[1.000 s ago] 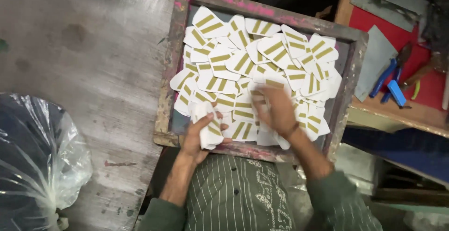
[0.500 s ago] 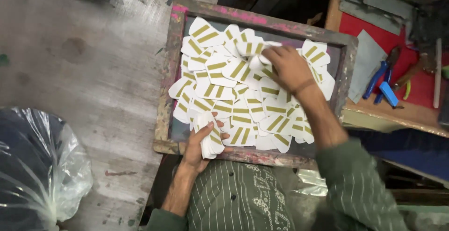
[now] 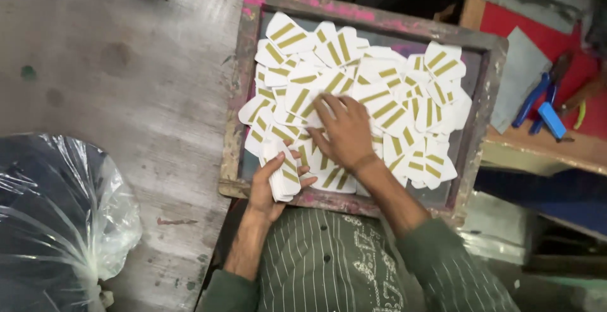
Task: The person repeatedly picks up white paper cutouts with gold stripes from a wooden tray and stacks them into neat piles on the right side of the tray. The hands work continuously, separating and aligning the cutouts to form organized stacks.
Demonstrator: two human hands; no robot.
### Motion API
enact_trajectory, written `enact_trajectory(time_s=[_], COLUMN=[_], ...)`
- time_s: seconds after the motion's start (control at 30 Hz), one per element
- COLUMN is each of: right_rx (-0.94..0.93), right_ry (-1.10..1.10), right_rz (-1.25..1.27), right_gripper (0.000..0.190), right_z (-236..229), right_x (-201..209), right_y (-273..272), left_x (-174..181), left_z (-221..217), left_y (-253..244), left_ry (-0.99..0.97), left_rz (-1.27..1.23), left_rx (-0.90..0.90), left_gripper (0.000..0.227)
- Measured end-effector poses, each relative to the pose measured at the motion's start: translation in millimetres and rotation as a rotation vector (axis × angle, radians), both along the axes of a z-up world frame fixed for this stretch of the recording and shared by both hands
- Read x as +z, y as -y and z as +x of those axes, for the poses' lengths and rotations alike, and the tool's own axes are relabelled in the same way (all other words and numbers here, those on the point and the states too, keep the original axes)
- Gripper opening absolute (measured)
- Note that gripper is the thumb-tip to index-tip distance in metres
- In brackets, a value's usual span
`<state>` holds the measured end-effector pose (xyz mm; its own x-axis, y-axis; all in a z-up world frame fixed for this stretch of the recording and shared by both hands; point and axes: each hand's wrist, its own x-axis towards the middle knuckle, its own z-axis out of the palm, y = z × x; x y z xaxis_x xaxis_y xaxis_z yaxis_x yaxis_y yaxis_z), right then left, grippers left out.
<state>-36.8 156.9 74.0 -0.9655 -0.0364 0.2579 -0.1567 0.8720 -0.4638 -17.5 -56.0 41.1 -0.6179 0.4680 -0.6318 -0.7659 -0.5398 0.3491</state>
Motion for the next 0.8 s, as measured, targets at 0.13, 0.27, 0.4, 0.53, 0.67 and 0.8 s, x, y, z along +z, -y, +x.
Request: enact_trajectory(time_s=[0.13,0.27,0.4,0.53,0.67,0.8], right_rx=[0.098,0.379,0.097,-0.106,-0.49,0.099], right_ry=[-0.037,-0.009,0.002,0.079,0.168,0.268], right_rz=[0.222,-0.181,0.149,0.019,-0.279,-0.464], right_gripper=[0.049,0.05,0.04,0.038,0.022,0.021], right_z=[-4.3,33.9,24.6,23.4,64.4,103.7], right_x=[-4.7,19.0,7.0,26.3,13.3,38.0], right_y=[9.3,15.0,-28.9,-43.6,-30.6,26.6], left_x=[-6.5,-12.7,-29.2,-33.2,-4.6,19.3], left_z=[-8.9,-1.4,21.4,8.2,3.5,-3.5], left_y=[16.0,23.9,28.1,10.8,-6.5,-8.6], left_ry=[-0.022,-0.009,0.103,-0.02,-0.035,-0.085], left_rz=[-0.036,0.325,0.203,0.595,0.191,0.036], left_rx=[-0.051,-0.041,-0.133,-0.075,-0.139,-0.126], left_gripper=[0.063,0.067,0.07,0.071,0.075,0.078])
